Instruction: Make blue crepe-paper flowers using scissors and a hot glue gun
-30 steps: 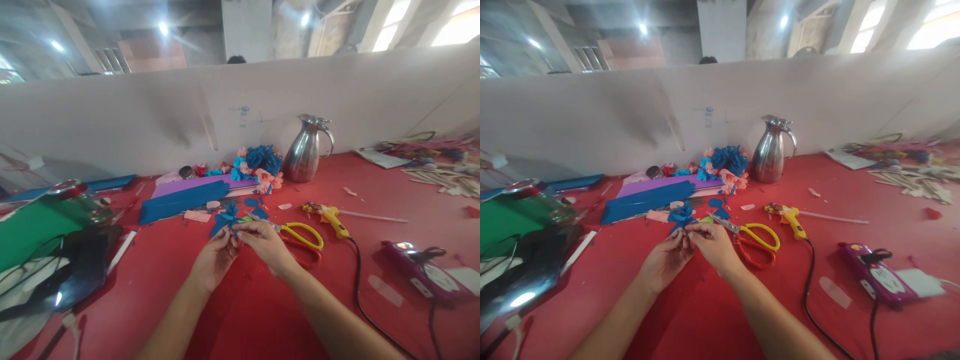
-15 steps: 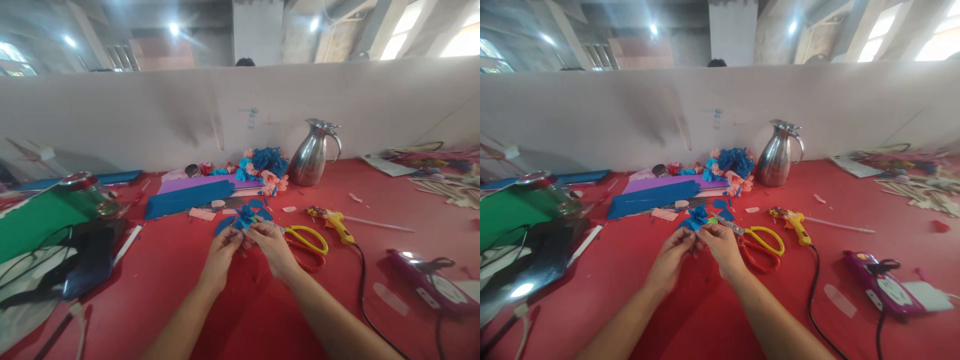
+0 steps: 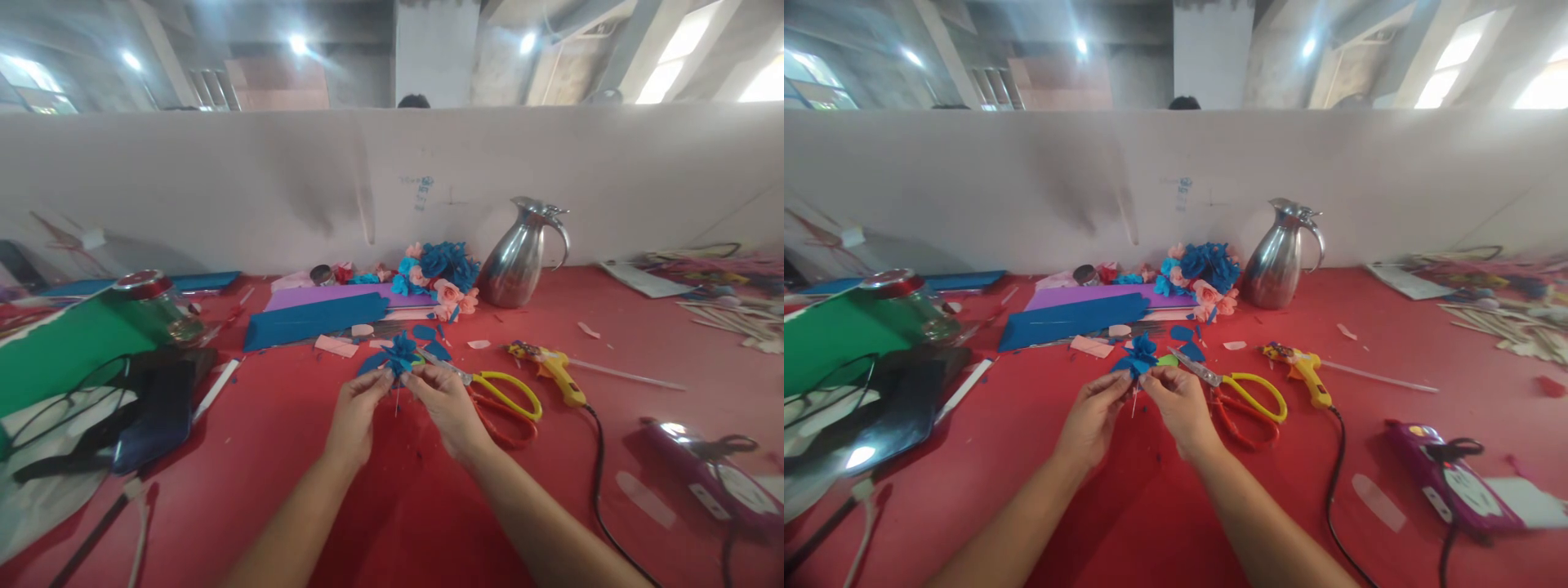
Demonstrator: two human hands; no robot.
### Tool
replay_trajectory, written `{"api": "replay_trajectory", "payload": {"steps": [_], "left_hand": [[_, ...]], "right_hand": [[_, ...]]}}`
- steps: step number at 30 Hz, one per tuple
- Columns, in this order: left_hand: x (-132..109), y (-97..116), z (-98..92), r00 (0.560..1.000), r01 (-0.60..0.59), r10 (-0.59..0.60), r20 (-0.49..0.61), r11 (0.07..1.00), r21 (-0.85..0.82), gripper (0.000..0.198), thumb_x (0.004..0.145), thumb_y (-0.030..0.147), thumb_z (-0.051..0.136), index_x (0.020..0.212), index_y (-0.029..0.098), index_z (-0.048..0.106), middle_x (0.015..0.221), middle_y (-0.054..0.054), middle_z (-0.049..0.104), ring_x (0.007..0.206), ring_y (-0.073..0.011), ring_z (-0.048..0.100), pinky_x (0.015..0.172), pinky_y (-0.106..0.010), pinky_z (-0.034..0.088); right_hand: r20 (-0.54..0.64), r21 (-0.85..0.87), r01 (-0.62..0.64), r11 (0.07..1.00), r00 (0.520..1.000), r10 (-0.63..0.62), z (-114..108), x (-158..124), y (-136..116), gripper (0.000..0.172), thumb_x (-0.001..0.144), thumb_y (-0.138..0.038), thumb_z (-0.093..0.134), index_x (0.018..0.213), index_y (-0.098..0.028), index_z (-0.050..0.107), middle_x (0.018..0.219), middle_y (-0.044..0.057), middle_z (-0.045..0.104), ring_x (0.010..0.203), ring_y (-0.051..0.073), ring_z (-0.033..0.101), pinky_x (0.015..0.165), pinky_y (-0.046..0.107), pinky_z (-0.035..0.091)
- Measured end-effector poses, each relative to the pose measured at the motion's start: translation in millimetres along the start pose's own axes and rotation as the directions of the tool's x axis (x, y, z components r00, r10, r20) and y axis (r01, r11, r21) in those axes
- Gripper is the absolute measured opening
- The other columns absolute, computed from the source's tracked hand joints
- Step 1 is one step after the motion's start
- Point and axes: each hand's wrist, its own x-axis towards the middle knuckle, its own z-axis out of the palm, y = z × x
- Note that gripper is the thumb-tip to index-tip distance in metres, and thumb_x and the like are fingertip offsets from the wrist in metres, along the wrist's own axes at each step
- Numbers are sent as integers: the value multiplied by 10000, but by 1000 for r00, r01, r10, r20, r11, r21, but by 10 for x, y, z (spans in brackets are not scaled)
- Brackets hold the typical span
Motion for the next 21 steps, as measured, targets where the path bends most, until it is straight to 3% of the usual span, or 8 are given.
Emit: {"api": "replay_trajectory", "payload": {"steps": [6,10,12,16,21], "left_hand": [[-19,2,10,998,-57,56,30,998,29,202,579,293,800,479,182,664,520,6,589,674,-160,552,706,-273,413],[21,-31,-16,997,22,-18,69,998,-65,174,523,281,832,519,189,684,529,18,609,634,-139,543,682,-264,423],[44,-45,-35,993,67,-53,109,989,-129,163,523,277,838,603,203,717,600,16,657,644,-132,554,682,-259,435],[52,-25,-50,982,44,-10,189,983,-176,82,631,244,788,637,222,709,769,24,704,805,-152,601,791,-262,449],[39,20,-53,968,27,13,249,988,-154,120,659,266,771,765,245,718,850,14,696,895,-176,611,877,-297,453]], "right_hand": [[4,-225,193,955,980,-197,-42,44,116,160,732,-318,597,677,-182,661,671,11,642,680,162,572,661,274,444],[-4,-427,299,853,943,-332,-49,33,126,161,740,-267,566,625,-184,643,639,3,593,621,143,508,601,258,402],[20,-388,310,868,944,-328,-41,3,79,150,742,-271,575,637,-187,642,644,5,594,626,146,513,593,258,398],[93,-141,234,962,970,-223,-32,-49,-27,115,758,-287,589,688,-201,620,671,7,618,649,160,544,614,270,411],[93,-148,249,957,967,-237,-57,-57,-84,134,739,-293,612,649,-194,599,628,-10,564,606,139,492,589,259,377]]}}
